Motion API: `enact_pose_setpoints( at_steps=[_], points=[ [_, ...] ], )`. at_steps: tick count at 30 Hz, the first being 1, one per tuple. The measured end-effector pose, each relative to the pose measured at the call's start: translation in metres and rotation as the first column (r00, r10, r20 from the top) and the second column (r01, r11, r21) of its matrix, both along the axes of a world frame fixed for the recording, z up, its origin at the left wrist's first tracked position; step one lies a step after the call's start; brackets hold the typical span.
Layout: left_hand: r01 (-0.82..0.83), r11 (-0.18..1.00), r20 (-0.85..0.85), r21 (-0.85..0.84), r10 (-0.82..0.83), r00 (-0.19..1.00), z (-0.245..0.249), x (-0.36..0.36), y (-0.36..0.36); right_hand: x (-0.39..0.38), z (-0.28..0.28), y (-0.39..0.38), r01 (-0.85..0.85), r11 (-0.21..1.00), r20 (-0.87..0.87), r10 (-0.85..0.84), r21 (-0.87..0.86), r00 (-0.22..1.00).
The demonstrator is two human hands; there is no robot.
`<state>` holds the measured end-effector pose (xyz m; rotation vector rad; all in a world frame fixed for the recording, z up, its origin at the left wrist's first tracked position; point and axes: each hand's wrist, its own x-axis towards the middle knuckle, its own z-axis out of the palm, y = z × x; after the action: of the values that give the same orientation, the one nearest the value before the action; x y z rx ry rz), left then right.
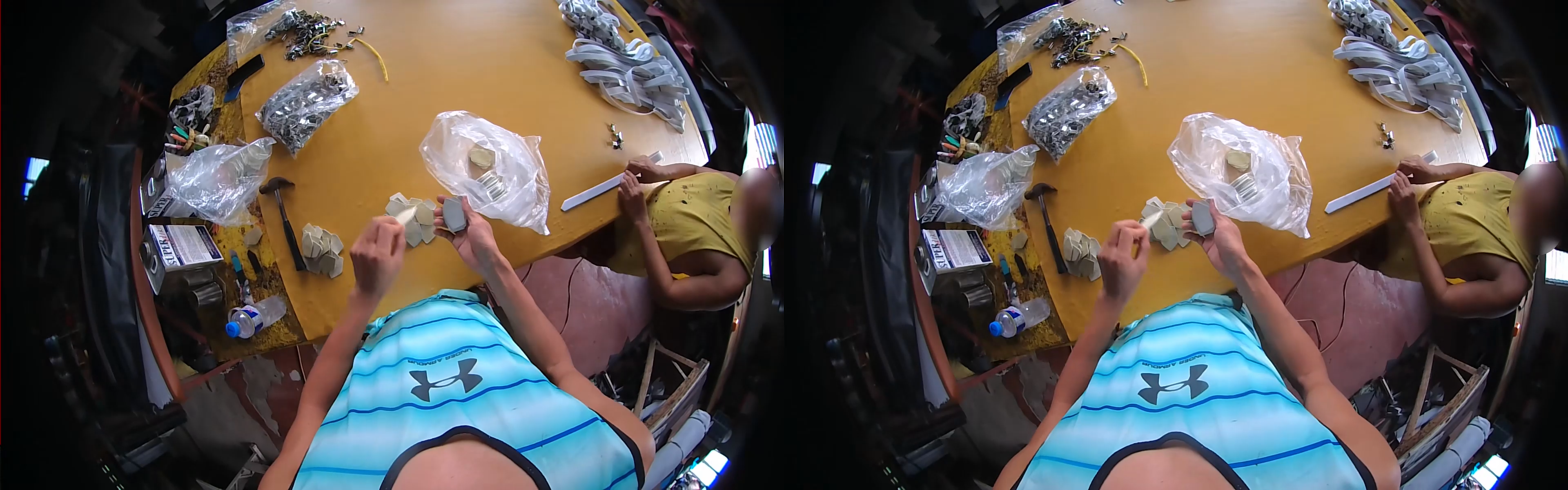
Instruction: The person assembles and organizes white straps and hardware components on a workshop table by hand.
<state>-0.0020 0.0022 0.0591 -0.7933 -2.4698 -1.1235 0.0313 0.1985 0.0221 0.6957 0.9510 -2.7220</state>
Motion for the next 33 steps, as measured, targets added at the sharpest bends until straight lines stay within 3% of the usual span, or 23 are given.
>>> enact_pose_setpoints(
  at_steps=[1, 2, 4, 5, 6, 9, 10, 12, 16, 18, 22, 28, 31, 33],
  points=[
    [-0.075, 0.996, -0.121, -0.058, 0.067, 0.99, -0.005, -0.008, -0.001, 0.001, -0.002, -0.001, -0.004, 1.0, 0.0, 0.004, 0.0, 1.0],
    [-0.083, 0.995, -0.121, -0.059, 0.076, 0.99, -0.018, -0.013, -0.002, 0.002, -0.003, -0.004, -0.024, 1.0, -0.003, 0.024, -0.001, 1.0],
    [0.014, 0.923, -0.141, -0.384, -0.073, 0.987, -0.065, -0.02, -0.007, 0.004, -0.006, -0.01, -0.057, 0.998, -0.011, 0.056, -0.002, 0.998],
    [0.032, 0.889, -0.14, -0.456, -0.108, 0.984, -0.095, -0.016, -0.009, 0.005, -0.007, -0.015, -0.057, 0.998, 0.008, 0.057, 0.002, 0.998],
    [0.027, 0.889, -0.145, -0.457, -0.104, 0.984, -0.094, -0.01, -0.009, 0.005, -0.007, -0.018, -0.054, 0.999, 0.027, 0.054, 0.006, 0.998],
    [0.041, 0.967, -0.035, -0.252, -0.051, 0.998, -0.073, 0.013, -0.004, 0.009, 0.009, -0.024, -0.038, 0.999, 0.003, 0.038, 0.0, 0.999],
    [0.05, 0.966, -0.028, -0.252, -0.059, 0.998, -0.07, 0.016, -0.003, 0.01, 0.008, -0.025, -0.03, 1.0, 0.01, 0.03, 0.0, 1.0],
    [-0.066, 0.987, 0.078, -0.144, 0.078, 0.994, -0.067, 0.022, -0.002, 0.012, 0.007, -0.025, -0.046, 0.999, -0.015, 0.046, 0.023, 0.999],
    [-0.016, 0.993, 0.237, -0.119, 0.044, 0.971, -0.056, 0.015, -0.004, 0.011, 0.006, -0.026, -0.105, 0.994, -0.027, 0.106, 0.033, 0.994],
    [-0.103, 0.979, 0.471, 0.175, 0.009, 0.882, -0.039, 0.013, 0.0, 0.01, 0.01, -0.029, -0.107, 0.994, -0.042, 0.108, 0.018, 0.993],
    [-0.097, 0.963, 0.428, 0.251, -0.021, 0.904, 0.006, 0.006, 0.008, 0.008, 0.019, -0.033, -0.16, 0.986, -0.045, 0.162, 0.048, 0.986],
    [-0.109, 0.986, 0.376, 0.128, 0.053, 0.925, -0.009, 0.005, 0.014, 0.011, 0.021, -0.042, -0.16, 0.983, -0.021, 0.163, 0.092, 0.986],
    [-0.085, 0.994, 0.258, 0.064, 0.065, 0.964, -0.011, 0.007, 0.015, 0.011, 0.018, -0.043, -0.149, 0.985, -0.046, 0.154, 0.091, 0.987],
    [0.001, 0.999, 0.065, 0.035, -0.004, 0.998, -0.006, 0.009, 0.017, 0.012, 0.014, -0.042, -0.104, 0.993, 0.069, 0.1, 0.052, 0.993]
  ],
)
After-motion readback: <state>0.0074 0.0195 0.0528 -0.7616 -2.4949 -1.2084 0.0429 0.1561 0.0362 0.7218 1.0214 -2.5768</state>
